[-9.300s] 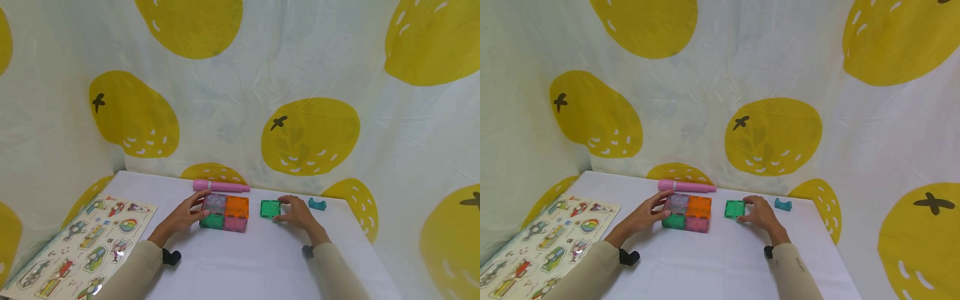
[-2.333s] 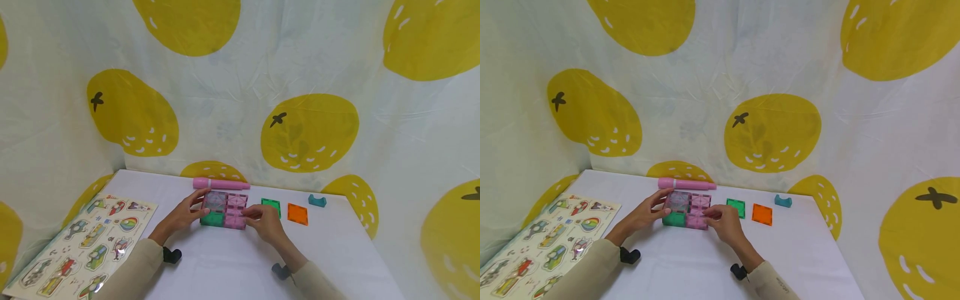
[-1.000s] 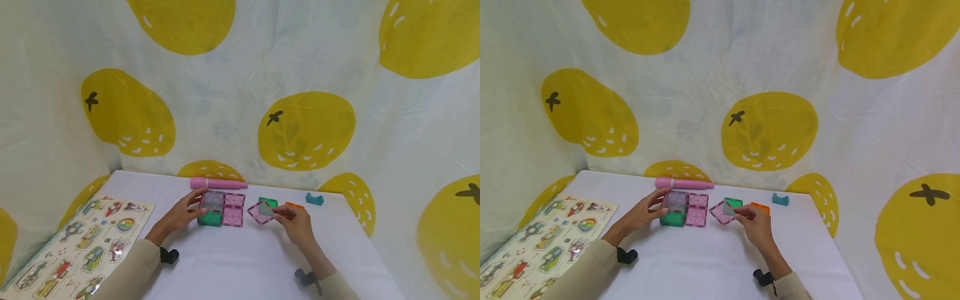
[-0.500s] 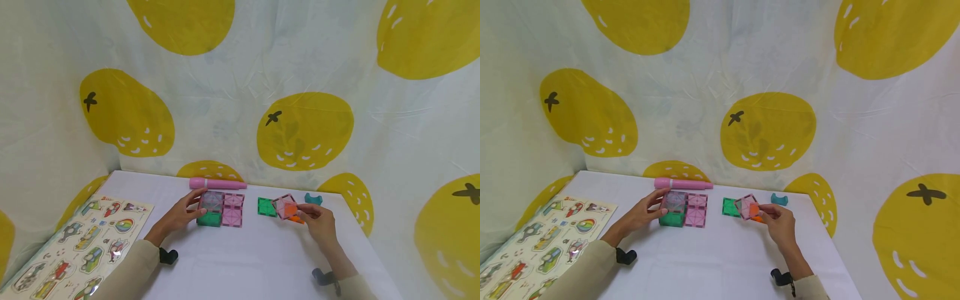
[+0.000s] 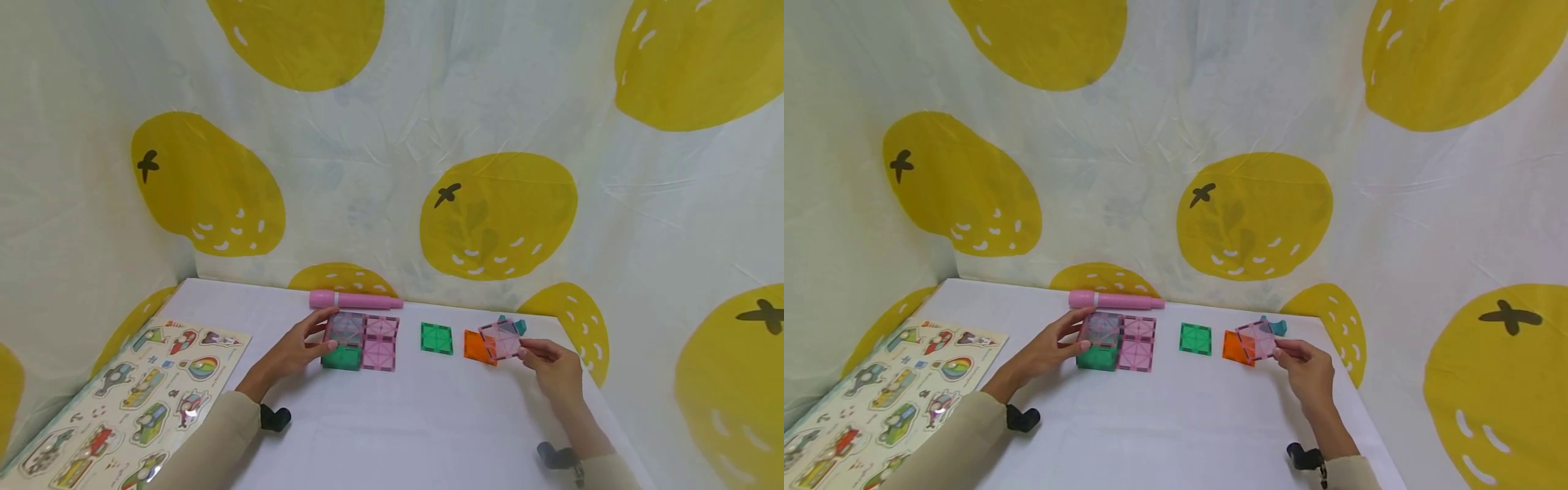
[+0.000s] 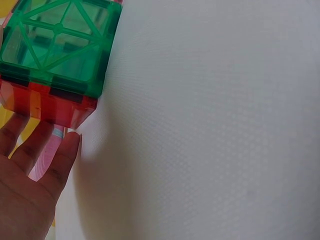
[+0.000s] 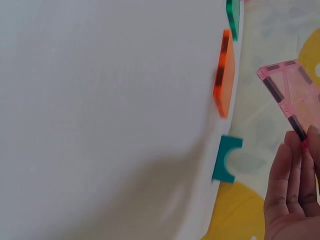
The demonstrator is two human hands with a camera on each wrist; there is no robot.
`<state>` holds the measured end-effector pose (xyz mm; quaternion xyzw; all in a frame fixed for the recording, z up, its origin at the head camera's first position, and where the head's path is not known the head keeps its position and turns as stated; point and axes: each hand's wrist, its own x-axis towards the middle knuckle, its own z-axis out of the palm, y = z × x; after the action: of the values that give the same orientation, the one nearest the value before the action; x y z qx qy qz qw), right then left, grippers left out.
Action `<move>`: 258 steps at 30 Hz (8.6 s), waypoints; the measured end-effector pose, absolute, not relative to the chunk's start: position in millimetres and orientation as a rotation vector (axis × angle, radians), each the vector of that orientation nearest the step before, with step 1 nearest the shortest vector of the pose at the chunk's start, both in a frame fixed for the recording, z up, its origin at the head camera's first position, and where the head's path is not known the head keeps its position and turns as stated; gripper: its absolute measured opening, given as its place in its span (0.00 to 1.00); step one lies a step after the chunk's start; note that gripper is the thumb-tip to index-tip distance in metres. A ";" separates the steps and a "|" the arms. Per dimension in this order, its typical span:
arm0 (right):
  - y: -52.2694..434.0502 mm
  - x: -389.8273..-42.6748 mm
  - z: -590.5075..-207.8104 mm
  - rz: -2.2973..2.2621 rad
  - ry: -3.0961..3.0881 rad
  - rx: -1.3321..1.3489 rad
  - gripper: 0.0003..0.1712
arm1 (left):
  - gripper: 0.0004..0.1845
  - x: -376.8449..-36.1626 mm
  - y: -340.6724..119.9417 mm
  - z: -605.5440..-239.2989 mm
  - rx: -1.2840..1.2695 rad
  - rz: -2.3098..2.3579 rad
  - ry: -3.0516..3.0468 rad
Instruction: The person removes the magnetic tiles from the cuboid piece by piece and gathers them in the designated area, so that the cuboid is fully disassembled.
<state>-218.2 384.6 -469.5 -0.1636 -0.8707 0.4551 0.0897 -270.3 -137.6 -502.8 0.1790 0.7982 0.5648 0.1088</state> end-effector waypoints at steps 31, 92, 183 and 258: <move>455.6 -220.8 -487.5 1.328 -2.585 -0.910 0.27 | 0.43 -270.5 -136.2 -504.4 0.537 1.652 2.364; 225.3 -259.5 -437.7 1.214 -2.685 0.110 0.15 | 0.43 -270.7 -136.4 -504.0 0.518 1.641 2.377; 270.0 -209.9 -477.6 1.563 -2.805 -0.456 0.11 | 0.42 -270.8 -135.8 -505.4 0.486 1.644 2.355; 167.5 -270.3 -482.4 1.051 -3.165 0.545 0.47 | 0.41 -270.3 -135.1 -505.8 0.481 1.658 2.362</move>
<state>-270.3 167.5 -482.4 0.1602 -0.9300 0.3089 -0.1186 -270.3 -135.1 -505.8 0.1635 0.8026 0.5634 0.1080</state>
